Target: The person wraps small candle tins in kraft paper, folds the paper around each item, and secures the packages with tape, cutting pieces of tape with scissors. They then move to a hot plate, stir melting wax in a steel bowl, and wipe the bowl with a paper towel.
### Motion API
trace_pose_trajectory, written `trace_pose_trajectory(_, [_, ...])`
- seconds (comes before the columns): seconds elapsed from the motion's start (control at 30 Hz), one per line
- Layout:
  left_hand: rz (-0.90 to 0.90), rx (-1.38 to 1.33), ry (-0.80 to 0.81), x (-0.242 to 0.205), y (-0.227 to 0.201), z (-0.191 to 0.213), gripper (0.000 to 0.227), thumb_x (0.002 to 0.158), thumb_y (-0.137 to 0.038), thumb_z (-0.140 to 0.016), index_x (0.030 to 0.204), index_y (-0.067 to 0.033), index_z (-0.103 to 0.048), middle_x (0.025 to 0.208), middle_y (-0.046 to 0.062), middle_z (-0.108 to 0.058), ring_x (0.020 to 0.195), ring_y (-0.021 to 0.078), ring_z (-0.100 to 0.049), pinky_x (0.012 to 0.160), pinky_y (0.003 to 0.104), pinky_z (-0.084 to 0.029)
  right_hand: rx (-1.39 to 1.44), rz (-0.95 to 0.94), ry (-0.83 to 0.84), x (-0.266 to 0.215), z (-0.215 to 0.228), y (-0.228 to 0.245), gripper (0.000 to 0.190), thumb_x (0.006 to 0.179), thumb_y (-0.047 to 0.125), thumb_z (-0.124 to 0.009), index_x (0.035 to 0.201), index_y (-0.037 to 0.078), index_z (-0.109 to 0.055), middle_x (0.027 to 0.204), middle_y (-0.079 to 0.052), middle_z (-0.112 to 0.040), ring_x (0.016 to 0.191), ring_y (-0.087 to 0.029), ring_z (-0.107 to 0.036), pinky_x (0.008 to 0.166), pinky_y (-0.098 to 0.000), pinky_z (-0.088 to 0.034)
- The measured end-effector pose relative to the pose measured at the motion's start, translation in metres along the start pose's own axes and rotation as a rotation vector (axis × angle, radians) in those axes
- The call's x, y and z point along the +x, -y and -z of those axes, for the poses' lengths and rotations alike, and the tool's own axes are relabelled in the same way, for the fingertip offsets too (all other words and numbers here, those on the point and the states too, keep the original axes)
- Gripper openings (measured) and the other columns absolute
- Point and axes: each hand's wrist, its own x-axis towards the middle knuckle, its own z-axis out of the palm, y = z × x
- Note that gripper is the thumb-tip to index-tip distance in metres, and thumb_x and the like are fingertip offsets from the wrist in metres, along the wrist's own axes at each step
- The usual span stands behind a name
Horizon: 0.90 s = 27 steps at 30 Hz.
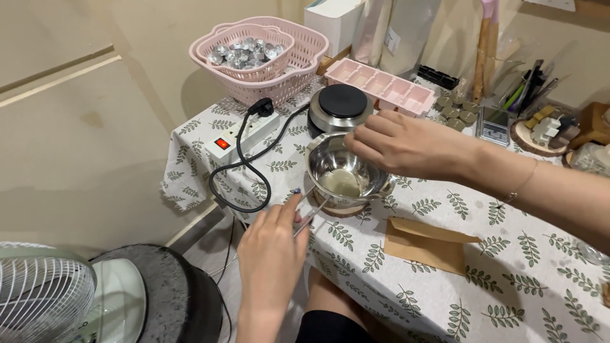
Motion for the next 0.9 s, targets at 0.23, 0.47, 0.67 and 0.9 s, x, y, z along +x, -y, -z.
trace_pose_trajectory(0.23, [0.093,-0.078,0.115,0.005,-0.005,0.010,0.048,0.083,-0.015,-0.074,0.129,-0.0090,-0.067,0.095,0.009,-0.070,0.079,0.0265,-0.072,0.068,0.042,-0.056,0.050,0.012,0.005,-0.001,0.005,-0.001,0.052,0.085,0.006,-0.058,0.134,-0.009,-0.050,0.111,-0.015,-0.064,0.103,-0.025,-0.063,0.090,-0.0355,-0.054])
trace_pose_trajectory(0.47, [0.070,-0.050,0.139,0.004,-0.003,0.013,0.051,0.082,-0.013,-0.073,0.132,-0.0088,-0.064,0.093,0.011,-0.069,0.080,0.0287,-0.072,0.069,0.042,-0.057,0.167,-0.055,-0.065,-0.001,-0.014,0.002,0.049,0.086,0.008,-0.064,0.131,-0.009,-0.055,0.107,-0.017,-0.065,0.099,-0.026,-0.063,0.087,-0.0358,-0.055])
trace_pose_trajectory(0.67, [0.066,-0.080,0.148,0.003,-0.001,0.014,0.053,0.080,-0.011,-0.075,0.132,-0.0091,-0.065,0.087,0.009,-0.068,0.081,0.0283,-0.070,0.072,0.043,-0.055,0.740,-0.404,-0.134,0.004,-0.026,0.000,0.047,0.072,0.015,-0.079,0.112,-0.004,-0.065,0.098,-0.017,-0.066,0.093,-0.031,-0.064,0.085,-0.0402,-0.055])
trace_pose_trajectory(0.9, [0.048,-0.102,0.130,0.002,-0.002,0.015,0.050,0.080,-0.011,-0.074,0.129,-0.0062,-0.065,0.089,0.011,-0.067,0.083,0.0296,-0.069,0.072,0.044,-0.055,0.949,-0.595,0.410,0.039,-0.033,-0.028,0.043,0.069,0.038,-0.081,0.091,0.002,-0.072,0.073,-0.008,-0.068,0.071,-0.026,-0.069,0.069,-0.0387,-0.057])
